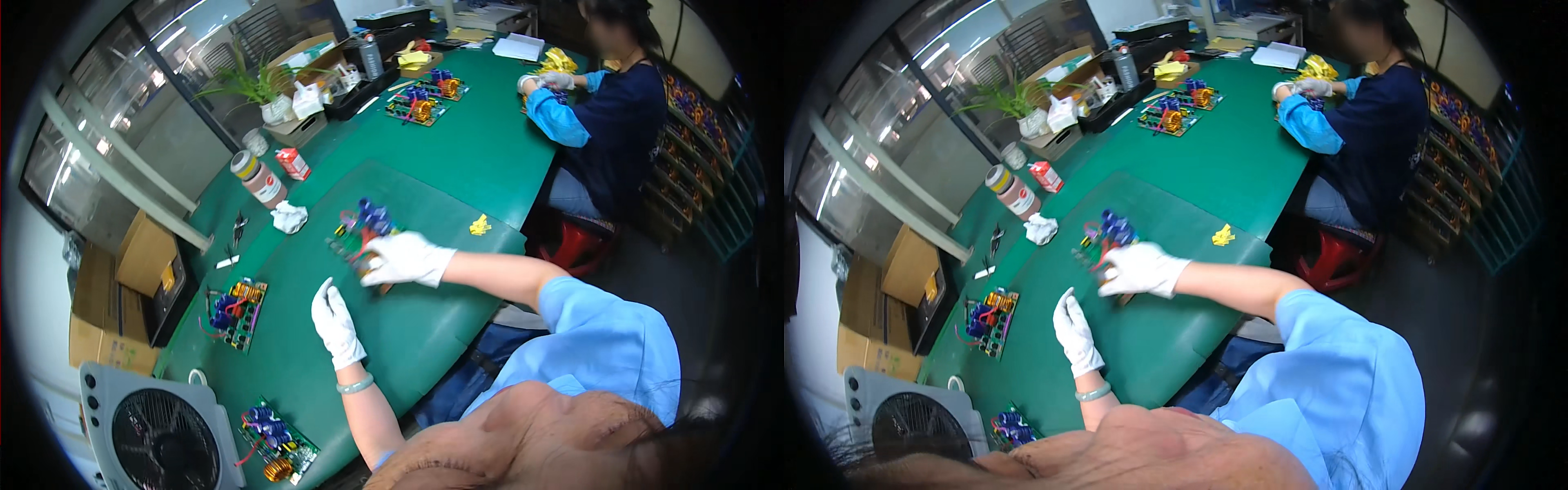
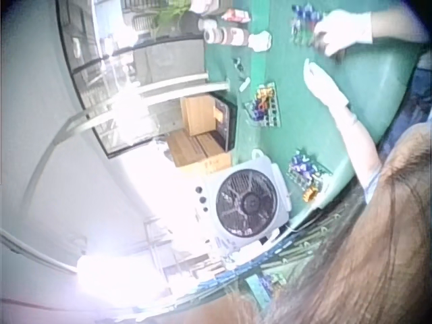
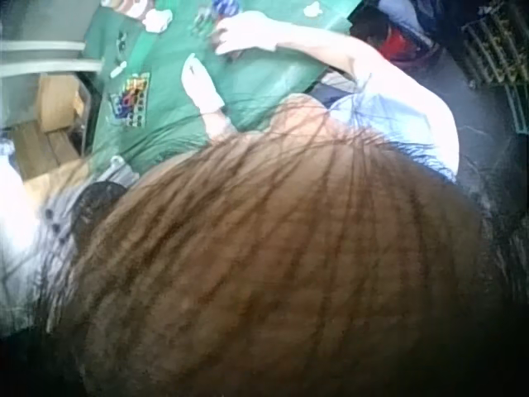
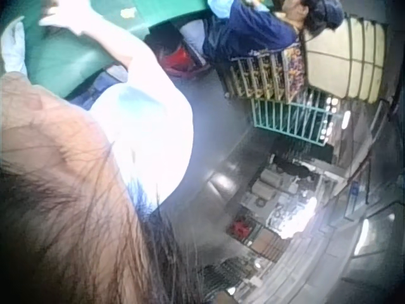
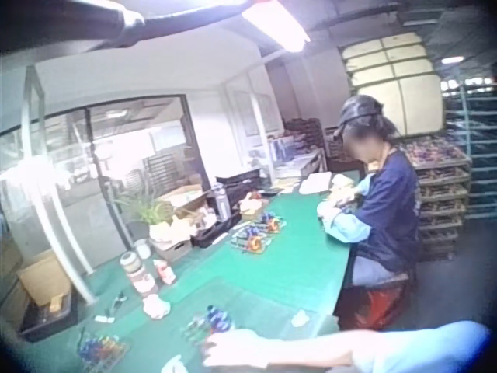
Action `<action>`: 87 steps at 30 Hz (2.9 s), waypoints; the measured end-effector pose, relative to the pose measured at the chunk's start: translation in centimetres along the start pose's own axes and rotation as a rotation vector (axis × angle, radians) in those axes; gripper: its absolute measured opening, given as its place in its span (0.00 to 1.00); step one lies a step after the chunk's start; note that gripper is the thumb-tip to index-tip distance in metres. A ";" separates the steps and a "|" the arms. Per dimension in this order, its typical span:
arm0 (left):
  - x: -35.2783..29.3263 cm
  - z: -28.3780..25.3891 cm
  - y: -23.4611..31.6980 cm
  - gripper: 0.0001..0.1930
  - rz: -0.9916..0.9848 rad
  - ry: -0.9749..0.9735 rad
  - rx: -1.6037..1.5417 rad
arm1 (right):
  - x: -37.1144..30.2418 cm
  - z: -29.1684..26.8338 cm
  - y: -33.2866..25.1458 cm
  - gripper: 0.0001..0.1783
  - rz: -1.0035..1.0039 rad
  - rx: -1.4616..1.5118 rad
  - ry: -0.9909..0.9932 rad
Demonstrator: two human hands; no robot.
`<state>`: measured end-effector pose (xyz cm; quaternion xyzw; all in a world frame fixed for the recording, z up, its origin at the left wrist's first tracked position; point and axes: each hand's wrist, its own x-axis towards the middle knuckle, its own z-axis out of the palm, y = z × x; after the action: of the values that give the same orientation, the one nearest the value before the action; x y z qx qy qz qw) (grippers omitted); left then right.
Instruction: The person scrapes the surface of green circuit boards using a small metal tool. They flip the boards over to check components and place them into a green storage rack. The person handles multiple boards one by one, performing repetitive cleaning and inspection actions.
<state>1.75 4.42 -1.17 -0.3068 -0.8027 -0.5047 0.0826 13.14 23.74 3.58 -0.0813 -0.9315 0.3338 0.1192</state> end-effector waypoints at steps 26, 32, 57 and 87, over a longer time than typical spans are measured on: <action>0.6 -3.1 -1.5 0.21 0.031 -0.183 -0.204 | 4.2 -0.3 3.9 0.19 -0.183 0.585 -0.214; 0.3 -3.4 -0.2 0.21 -0.060 -0.114 -0.394 | 3.9 -0.2 4.4 0.19 -0.182 0.663 -0.180; -1.5 -2.5 4.0 0.08 -0.203 -0.015 -0.759 | 5.9 2.4 5.1 0.10 0.164 0.956 -0.173; 0.3 -3.1 0.5 0.08 0.311 0.115 -0.076 | 5.8 2.0 6.5 0.09 -0.034 1.120 -0.210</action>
<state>1.25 2.06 0.84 -0.4011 -0.7197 -0.5326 0.1937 7.50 28.81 -1.10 0.0429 -0.6205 0.7810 0.0563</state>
